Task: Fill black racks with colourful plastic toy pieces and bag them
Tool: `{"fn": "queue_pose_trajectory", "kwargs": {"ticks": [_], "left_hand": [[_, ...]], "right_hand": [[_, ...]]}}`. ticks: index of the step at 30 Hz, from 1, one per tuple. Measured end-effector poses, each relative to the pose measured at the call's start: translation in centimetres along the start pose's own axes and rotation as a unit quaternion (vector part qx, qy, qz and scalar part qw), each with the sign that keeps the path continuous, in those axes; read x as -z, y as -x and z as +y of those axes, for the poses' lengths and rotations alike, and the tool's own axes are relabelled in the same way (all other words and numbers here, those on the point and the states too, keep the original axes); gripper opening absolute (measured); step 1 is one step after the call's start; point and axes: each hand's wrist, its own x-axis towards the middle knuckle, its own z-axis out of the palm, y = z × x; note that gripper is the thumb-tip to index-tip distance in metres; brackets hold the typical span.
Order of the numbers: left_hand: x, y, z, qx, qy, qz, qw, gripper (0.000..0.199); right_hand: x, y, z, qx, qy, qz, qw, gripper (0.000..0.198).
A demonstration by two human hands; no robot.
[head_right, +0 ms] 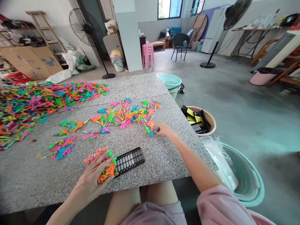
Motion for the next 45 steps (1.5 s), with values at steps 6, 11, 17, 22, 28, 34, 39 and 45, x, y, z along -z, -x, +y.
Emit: {"fn": "queue_pose_trajectory", "kwargs": {"ticks": [6, 11, 17, 22, 28, 34, 39, 45], "left_hand": [[-0.3, -0.2, -0.3, -0.008, 0.027, 0.002, 1.0, 0.032], [-0.1, -0.1, 0.0, 0.006, 0.026, -0.013, 1.0, 0.044], [0.3, -0.3, 0.2, 0.01, 0.046, -0.058, 0.997, 0.052], [0.5, -0.4, 0.5, 0.015, 0.049, -0.055, 0.997, 0.05], [0.4, -0.4, 0.8, 0.025, 0.06, -0.052, 0.997, 0.049], [0.5, -0.6, 0.8, 0.025, 0.064, -0.054, 0.996, 0.051], [0.4, -0.6, 0.8, 0.025, 0.071, -0.054, 0.996, 0.049], [0.4, -0.6, 0.8, 0.028, 0.075, -0.055, 0.995, 0.049]], "right_hand": [[1.1, 3.1, 0.8, 0.013, 0.02, 0.118, 0.993, 0.008], [-3.6, 5.4, -3.9, 0.095, -0.178, 0.126, 0.971, 0.02], [-13.1, 9.4, -12.1, 0.171, -0.401, 0.088, 0.895, 0.013], [-13.2, 8.8, -14.5, 0.175, -0.311, 0.06, 0.932, 0.013], [-11.9, 9.0, -13.9, 0.177, -0.345, 0.1, 0.916, 0.006], [-12.7, 10.1, -13.4, 0.076, -0.439, 0.111, 0.889, 0.016], [-14.2, 11.0, -14.8, 0.085, -0.389, 0.05, 0.916, 0.006], [-13.3, 10.5, -16.1, 0.136, -0.203, 0.053, 0.968, 0.009]]}}
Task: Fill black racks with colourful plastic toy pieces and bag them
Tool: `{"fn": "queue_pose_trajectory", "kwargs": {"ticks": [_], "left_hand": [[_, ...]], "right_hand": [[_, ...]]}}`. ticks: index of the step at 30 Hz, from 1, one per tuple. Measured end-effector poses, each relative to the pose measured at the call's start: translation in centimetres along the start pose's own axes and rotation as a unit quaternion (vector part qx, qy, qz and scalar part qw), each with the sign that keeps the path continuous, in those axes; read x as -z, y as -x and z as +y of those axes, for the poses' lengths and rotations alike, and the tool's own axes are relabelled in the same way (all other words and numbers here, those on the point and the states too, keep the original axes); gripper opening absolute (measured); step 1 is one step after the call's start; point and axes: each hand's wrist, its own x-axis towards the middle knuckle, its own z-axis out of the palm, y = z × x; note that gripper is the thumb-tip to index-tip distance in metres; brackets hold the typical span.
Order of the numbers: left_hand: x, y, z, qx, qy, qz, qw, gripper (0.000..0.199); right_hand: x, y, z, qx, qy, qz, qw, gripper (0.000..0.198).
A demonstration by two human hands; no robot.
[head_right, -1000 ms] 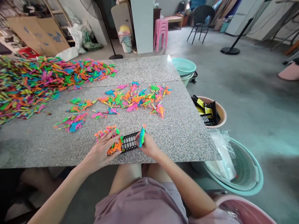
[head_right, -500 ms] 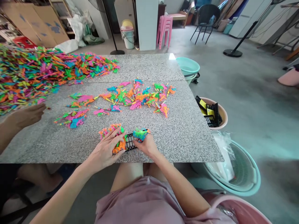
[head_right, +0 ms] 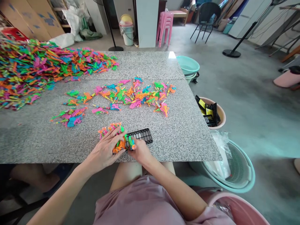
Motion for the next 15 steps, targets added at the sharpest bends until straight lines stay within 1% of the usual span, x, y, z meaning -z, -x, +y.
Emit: {"fn": "queue_pose_trajectory", "kwargs": {"ticks": [2, 5, 8, 12, 15], "left_hand": [[0.0, 0.0, 0.0, -0.002, 0.0, 0.004, 1.0, 0.052], [0.1, 0.0, 0.1, -0.003, 0.003, 0.008, 1.0, 0.051], [0.1, -0.1, 0.2, 0.001, 0.008, 0.011, 1.0, 0.049], [0.1, -0.2, 0.3, -0.001, 0.011, 0.021, 1.0, 0.051], [0.1, -0.2, 0.3, -0.022, -0.002, 0.033, 0.999, 0.043]], "right_hand": [[0.5, -0.4, -0.2, 0.008, 0.023, -0.014, 1.0, 0.01], [1.2, -0.9, -0.1, -0.001, 0.042, -0.032, 0.999, 0.003], [1.3, -0.9, -0.1, 0.005, 0.053, -0.042, 0.998, 0.003], [0.2, -0.3, -0.8, 0.035, 0.067, -0.055, 0.996, 0.023], [0.1, -0.5, -0.7, 0.073, 0.064, -0.078, 0.992, 0.023]]}}
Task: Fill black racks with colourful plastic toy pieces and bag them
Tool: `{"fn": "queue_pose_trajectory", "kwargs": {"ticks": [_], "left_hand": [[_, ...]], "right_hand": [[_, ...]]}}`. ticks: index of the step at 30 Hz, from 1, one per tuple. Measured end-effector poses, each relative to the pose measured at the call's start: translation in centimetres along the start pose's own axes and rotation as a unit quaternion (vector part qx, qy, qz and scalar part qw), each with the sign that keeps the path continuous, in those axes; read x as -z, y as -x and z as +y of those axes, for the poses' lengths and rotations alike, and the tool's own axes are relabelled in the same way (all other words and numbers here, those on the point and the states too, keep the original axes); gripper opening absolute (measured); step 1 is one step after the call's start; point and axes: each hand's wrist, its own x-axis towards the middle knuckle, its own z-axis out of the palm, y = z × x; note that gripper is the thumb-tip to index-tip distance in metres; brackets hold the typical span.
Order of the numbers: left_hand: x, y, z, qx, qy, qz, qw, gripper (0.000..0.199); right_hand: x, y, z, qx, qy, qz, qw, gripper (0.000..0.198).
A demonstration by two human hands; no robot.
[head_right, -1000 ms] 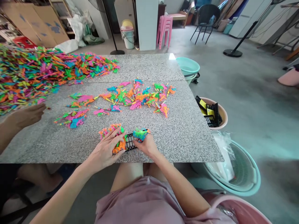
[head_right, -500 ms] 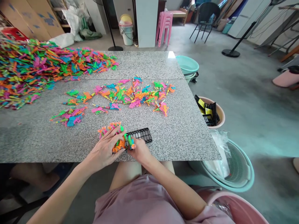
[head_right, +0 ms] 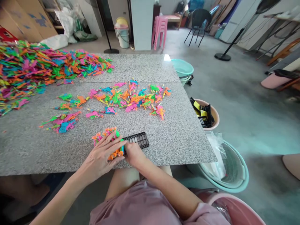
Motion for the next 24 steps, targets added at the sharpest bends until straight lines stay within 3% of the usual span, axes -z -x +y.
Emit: {"fn": "queue_pose_trajectory", "kwargs": {"ticks": [3, 5, 7, 10, 12, 15, 21, 24], "left_hand": [[-0.2, -0.1, -0.1, -0.014, -0.018, 0.028, 0.999, 0.031], [-0.4, 0.0, -0.3, -0.021, -0.027, 0.043, 0.998, 0.03], [-0.6, 0.1, -0.6, -0.028, -0.033, 0.052, 0.998, 0.031], [-1.2, 0.4, -1.2, -0.029, -0.027, 0.06, 0.997, 0.031], [-1.5, 0.6, -1.5, -0.029, -0.022, 0.06, 0.998, 0.031], [-1.5, 0.6, -1.6, -0.035, -0.026, 0.057, 0.997, 0.031], [-0.8, 0.6, -1.1, -0.015, -0.037, 0.035, 0.999, 0.032], [-0.5, 0.6, -0.7, 0.001, -0.039, 0.011, 0.999, 0.031]], "right_hand": [[2.8, -1.1, 2.7, 0.018, 0.001, 0.02, 1.0, 0.023], [6.1, -1.7, 5.7, -0.048, 0.052, 0.114, 0.991, 0.032], [9.1, -1.9, 8.6, -0.155, 0.139, 0.202, 0.957, 0.041], [10.8, -1.0, 11.0, -0.226, 0.219, 0.16, 0.936, 0.043], [10.6, -0.3, 11.1, -0.211, 0.236, 0.11, 0.942, 0.039], [11.0, -0.4, 10.9, -0.177, 0.265, 0.096, 0.943, 0.032], [15.5, -6.3, 13.4, 0.041, 0.336, 0.041, 0.94, 0.031], [17.2, -8.8, 14.9, 0.027, 0.294, 0.076, 0.952, 0.033]]}}
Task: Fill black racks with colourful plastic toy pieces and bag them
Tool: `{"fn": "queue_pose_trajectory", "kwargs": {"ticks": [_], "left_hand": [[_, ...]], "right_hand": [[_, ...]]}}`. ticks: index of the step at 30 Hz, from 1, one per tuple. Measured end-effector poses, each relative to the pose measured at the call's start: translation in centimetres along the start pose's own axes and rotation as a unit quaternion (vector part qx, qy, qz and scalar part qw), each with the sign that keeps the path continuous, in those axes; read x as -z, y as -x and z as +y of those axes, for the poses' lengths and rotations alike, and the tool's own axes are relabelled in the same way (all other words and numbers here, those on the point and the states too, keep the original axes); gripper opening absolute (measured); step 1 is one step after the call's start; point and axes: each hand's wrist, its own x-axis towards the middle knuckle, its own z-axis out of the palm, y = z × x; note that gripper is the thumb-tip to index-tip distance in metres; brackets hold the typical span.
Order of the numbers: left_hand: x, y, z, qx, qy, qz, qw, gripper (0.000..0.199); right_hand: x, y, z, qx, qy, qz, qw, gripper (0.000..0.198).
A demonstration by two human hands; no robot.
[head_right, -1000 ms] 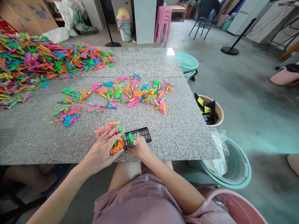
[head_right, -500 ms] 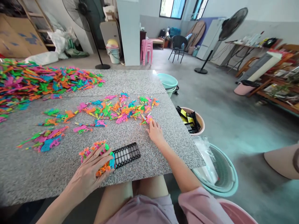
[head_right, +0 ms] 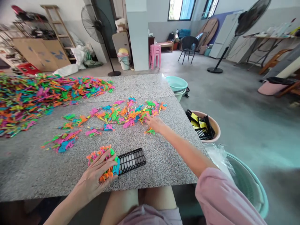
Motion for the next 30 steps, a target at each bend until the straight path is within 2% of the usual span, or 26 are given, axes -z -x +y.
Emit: {"fn": "queue_pose_trajectory", "kwargs": {"ticks": [3, 6, 10, 13, 16, 19, 24, 27, 30], "left_hand": [[0.1, -0.1, 0.2, 0.005, -0.006, -0.006, 1.0, 0.031], [0.0, -0.1, 0.2, 0.002, -0.014, 0.009, 1.0, 0.033], [-0.2, -0.1, 0.0, -0.01, -0.011, 0.023, 1.0, 0.037], [-0.3, -0.1, -0.1, -0.014, -0.009, 0.029, 0.999, 0.033], [-0.2, -0.1, -0.2, -0.02, -0.013, 0.031, 0.999, 0.033], [0.0, -0.1, -0.2, -0.015, -0.009, 0.019, 1.0, 0.034], [0.3, 0.1, -0.1, 0.001, 0.019, -0.021, 1.0, 0.03], [0.4, 0.1, -0.3, 0.008, 0.027, -0.035, 0.999, 0.03], [0.5, 0.2, -0.3, 0.004, 0.031, -0.04, 0.999, 0.031]], "right_hand": [[-0.1, -0.8, 1.4, -0.095, -0.026, 0.046, 0.994, 0.031], [-1.0, 0.1, 1.6, -0.148, -0.061, 0.046, 0.986, 0.024], [-2.2, 2.4, 0.6, -0.152, -0.071, 0.041, 0.985, 0.027], [-1.9, 3.1, 0.0, -0.148, -0.044, 0.039, 0.987, 0.032], [-0.8, 3.3, -0.7, -0.14, 0.002, -0.028, 0.99, 0.041], [-0.4, 4.2, -2.3, -0.128, 0.039, -0.091, 0.987, 0.033], [-1.4, 6.3, -4.0, -0.08, 0.085, -0.064, 0.991, 0.037], [-1.6, 6.2, -4.0, -0.059, 0.053, -0.059, 0.995, 0.038], [-1.6, 5.6, -5.5, -0.101, -0.093, -0.022, 0.99, 0.025]]}}
